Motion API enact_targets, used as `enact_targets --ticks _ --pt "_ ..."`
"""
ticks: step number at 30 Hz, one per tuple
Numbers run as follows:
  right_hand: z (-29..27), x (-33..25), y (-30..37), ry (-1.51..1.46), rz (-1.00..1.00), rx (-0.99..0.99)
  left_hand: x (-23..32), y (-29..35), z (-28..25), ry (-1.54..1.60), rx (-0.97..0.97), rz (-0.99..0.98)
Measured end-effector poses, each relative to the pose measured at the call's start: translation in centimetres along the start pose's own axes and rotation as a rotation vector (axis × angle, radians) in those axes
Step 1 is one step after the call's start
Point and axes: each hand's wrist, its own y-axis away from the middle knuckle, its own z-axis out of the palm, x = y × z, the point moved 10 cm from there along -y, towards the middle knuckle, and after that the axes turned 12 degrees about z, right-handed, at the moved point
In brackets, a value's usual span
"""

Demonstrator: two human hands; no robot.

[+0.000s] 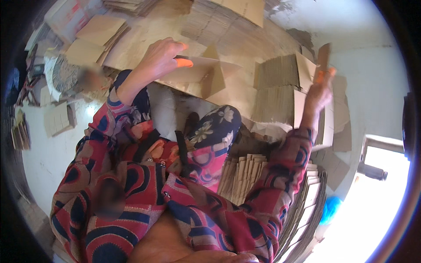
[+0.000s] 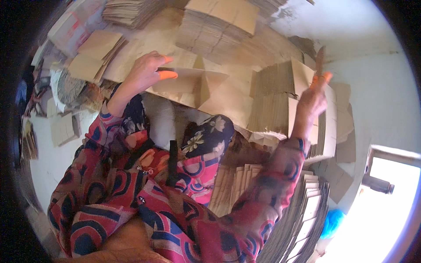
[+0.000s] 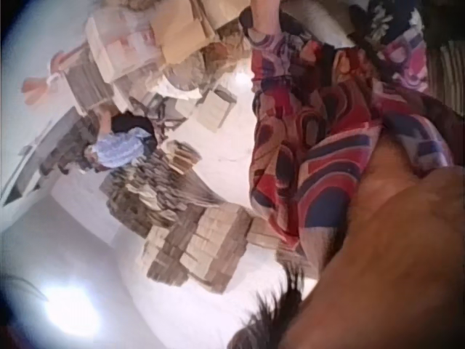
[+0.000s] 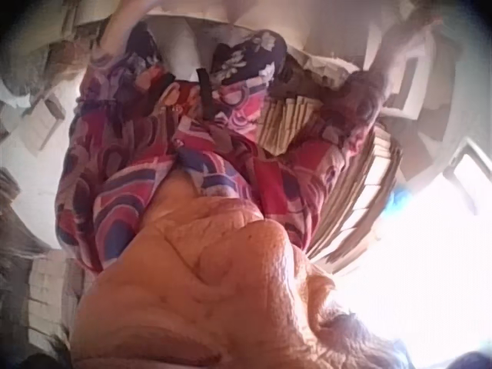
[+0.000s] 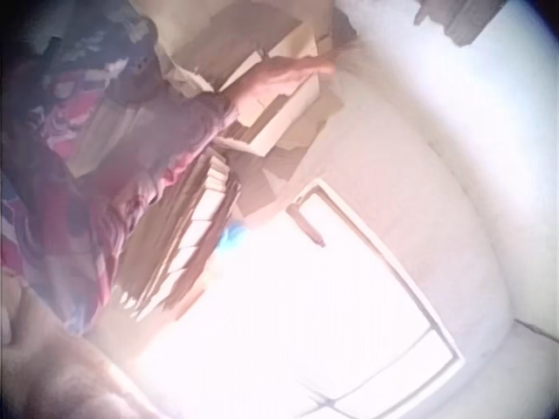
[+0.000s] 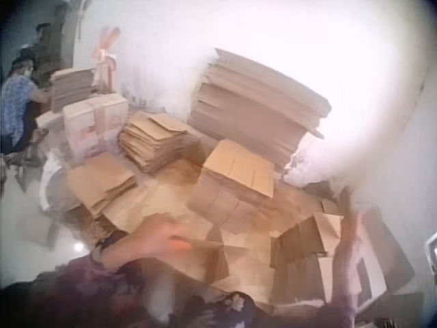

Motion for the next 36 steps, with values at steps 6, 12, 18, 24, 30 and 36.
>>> enact_targets --ticks 6,12,18,24,30,36 --pt "-12.8 -10.3 7.0 -0.919 -0.23 -0.031 -2.3 2.4 -0.2 -0.005 -0.001 -0.033" --pt "-10.7 -15.1 10.8 -1.107 -0.029 -0.591 -2.6 2.6 1.5 0.145 0.062 0.04" --pt "-9.8 -17.6 12.1 -1.104 -0.146 -0.674 -2.4 2.2 1.7 0.137 0.082 0.071" --pt "-8.0 -19.9 13.9 -1.067 -0.175 -0.797 -2.2 2.4 1.2 0.158 0.142 0.086" --pt "-8.0 -22.8 15.4 -0.971 -0.633 -0.459 -2.0 1.8 1.4 0.161 0.093 0.065" --pt "-1.2 -25.0 22.5 -0.569 -0.57 -1.14 -2.4 1.7 1.8 0.173 0.067 0.016"
